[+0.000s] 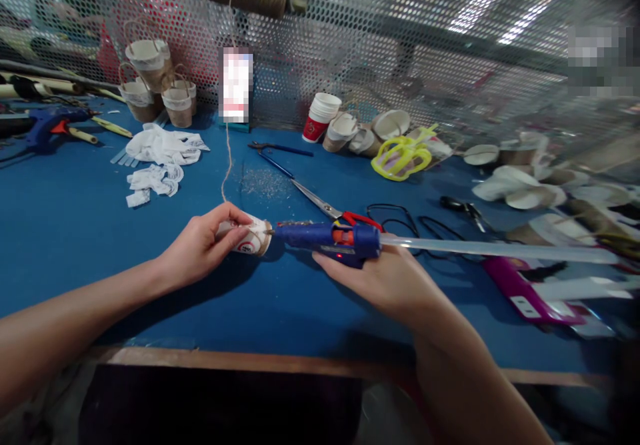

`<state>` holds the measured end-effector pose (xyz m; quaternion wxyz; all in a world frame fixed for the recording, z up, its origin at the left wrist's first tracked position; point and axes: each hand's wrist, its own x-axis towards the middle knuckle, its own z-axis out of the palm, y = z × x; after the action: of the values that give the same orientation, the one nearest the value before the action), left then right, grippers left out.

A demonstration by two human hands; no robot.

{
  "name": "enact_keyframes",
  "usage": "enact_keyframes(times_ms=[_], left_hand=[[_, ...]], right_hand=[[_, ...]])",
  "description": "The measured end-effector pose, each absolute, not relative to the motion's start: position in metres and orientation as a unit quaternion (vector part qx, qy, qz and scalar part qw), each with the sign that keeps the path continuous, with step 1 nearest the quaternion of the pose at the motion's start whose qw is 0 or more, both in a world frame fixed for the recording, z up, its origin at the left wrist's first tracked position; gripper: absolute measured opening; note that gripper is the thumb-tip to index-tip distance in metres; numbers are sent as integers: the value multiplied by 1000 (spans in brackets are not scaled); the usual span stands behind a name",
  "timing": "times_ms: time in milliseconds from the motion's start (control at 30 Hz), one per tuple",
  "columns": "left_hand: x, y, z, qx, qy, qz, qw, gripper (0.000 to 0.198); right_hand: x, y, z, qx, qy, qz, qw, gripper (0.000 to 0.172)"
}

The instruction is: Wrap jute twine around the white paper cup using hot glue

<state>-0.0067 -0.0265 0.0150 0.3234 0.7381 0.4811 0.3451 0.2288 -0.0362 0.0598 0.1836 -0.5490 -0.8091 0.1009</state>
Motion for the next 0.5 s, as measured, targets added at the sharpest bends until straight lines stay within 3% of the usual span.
enact_keyframes(times_ms=[333, 500], left_hand=[[-6, -27, 16, 738, 485, 343, 320, 19], [-6, -27, 16, 738, 482, 345, 324, 18]], right_hand=[[230, -34, 61, -548, -817, 123, 133, 17], [231, -36, 60, -535, -814, 150, 171, 19]])
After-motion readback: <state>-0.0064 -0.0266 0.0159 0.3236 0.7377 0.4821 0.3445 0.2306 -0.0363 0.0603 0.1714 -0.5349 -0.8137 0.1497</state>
